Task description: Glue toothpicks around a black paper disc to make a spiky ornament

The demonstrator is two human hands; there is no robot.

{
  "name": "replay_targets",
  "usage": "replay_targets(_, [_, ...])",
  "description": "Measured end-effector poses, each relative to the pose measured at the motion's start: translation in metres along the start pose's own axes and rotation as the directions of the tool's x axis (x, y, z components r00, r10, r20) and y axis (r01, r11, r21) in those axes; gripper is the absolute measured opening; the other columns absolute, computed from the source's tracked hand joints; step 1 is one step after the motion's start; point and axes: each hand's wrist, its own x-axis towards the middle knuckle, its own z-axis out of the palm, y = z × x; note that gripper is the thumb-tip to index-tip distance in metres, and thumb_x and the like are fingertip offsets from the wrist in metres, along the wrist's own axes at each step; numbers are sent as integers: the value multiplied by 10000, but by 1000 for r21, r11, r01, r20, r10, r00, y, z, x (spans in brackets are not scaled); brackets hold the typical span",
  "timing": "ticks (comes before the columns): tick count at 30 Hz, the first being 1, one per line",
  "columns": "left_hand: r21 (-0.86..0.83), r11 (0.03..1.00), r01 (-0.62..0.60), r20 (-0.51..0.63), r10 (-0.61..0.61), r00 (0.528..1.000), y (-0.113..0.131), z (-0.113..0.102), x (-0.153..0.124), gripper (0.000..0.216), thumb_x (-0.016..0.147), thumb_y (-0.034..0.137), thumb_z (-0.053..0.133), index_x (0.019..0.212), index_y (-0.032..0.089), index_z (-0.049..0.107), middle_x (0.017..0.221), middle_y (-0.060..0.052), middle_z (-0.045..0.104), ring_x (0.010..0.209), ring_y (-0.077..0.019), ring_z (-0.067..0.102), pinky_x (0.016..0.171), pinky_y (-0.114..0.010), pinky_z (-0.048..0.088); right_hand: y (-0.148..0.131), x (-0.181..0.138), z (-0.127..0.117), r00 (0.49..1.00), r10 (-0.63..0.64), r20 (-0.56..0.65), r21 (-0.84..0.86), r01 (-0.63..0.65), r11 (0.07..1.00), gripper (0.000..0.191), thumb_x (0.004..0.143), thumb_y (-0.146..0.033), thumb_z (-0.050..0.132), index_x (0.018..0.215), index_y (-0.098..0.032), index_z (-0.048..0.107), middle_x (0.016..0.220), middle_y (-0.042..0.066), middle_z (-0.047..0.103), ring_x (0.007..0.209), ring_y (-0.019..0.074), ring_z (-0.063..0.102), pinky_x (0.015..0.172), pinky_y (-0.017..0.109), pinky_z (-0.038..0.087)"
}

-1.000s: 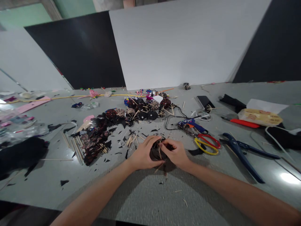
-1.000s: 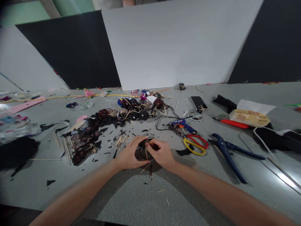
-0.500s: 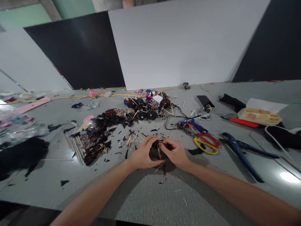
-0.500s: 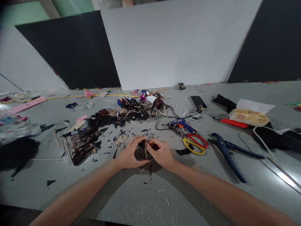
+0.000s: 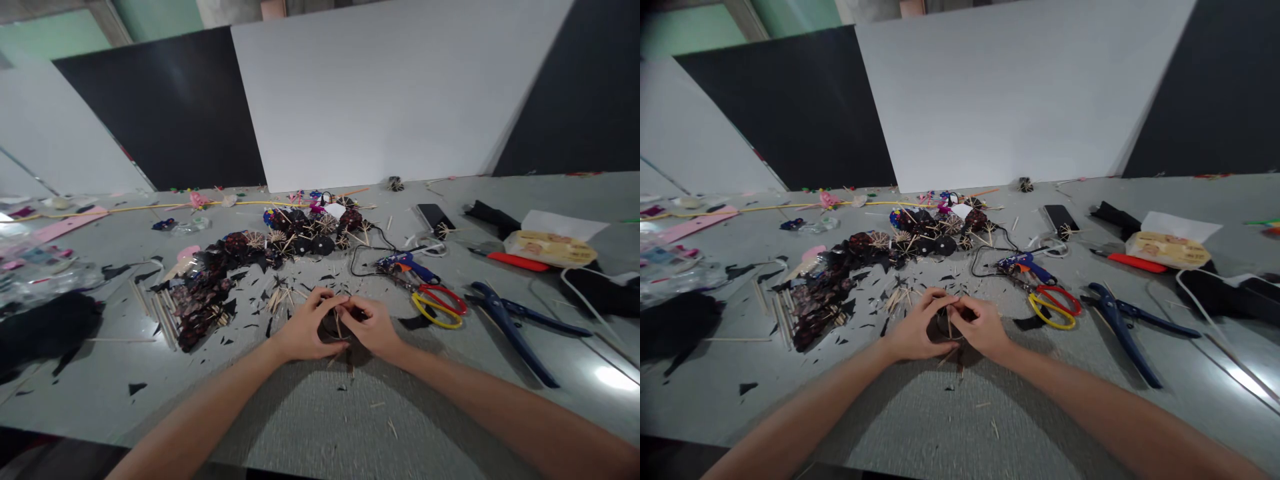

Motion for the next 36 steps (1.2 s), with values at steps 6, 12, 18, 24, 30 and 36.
replay_targets(6, [-15, 1000, -8, 7, 8, 1000, 1, -1, 1, 842, 778, 400, 829, 1493, 313, 392, 1355, -110, 389, 1308, -291, 487, 1132, -479, 484, 1, -1, 0, 1000, -5, -7, -29, 5, 1000, 302, 962, -406, 604, 748, -197, 647, 647, -6, 616, 606, 143, 556, 574, 254, 422])
replay_targets(12, [-17, 1000, 21, -11, -21, 1000, 5, 1, 3, 859, 740, 366, 845, 1468, 270, 400, 1310, -116, 404, 1295, -302, 474, 1128, -487, 485, -3, -1, 0, 1000, 14, -2, 3, -14, 1000, 235, 939, -363, 619, 785, -199, 686, 689, 4, 689, 618, 147, 604, 587, 252, 451])
replay_targets(18, [-10, 999, 35, -14, -35, 999, 8, -1, 4, 830, 720, 341, 852, 1427, 261, 423, 1290, -117, 418, 1308, -316, 466, 1121, -510, 493, -3, 1, 1, 1000, 2, -19, -16, -2, 1000, 241, 931, -350, 621, 747, -200, 660, 651, -9, 651, 590, 135, 576, 564, 246, 426])
replay_targets(24, [-21, 1000, 17, -49, -18, 999, 5, 1, 4, 819, 719, 387, 860, 1396, 239, 424, 1303, -129, 437, 1296, -313, 475, 1105, -509, 493, -3, 1, 1, 1000, -7, -18, -40, 7, 999, 262, 940, -354, 614, 731, -199, 640, 641, -14, 624, 590, 131, 559, 569, 245, 420])
replay_targets(30, [-40, 999, -3, -66, 0, 998, 4, 2, 4, 786, 735, 395, 854, 1373, 238, 423, 1289, -131, 468, 1281, -318, 485, 1081, -530, 497, -6, 0, 0, 1000, -13, -11, -30, 13, 999, 271, 952, -375, 607, 745, -204, 643, 649, -9, 636, 595, 138, 571, 573, 250, 434])
replay_targets(36, [-39, 999, -2, -71, 0, 997, 4, 2, 3, 799, 727, 387, 860, 1378, 246, 418, 1290, -132, 477, 1303, -336, 477, 1078, -552, 497, -5, -1, 1, 1000, 0, -13, -35, -1, 999, 259, 949, -375, 611, 756, -208, 654, 651, -6, 646, 589, 141, 575, 569, 250, 443])
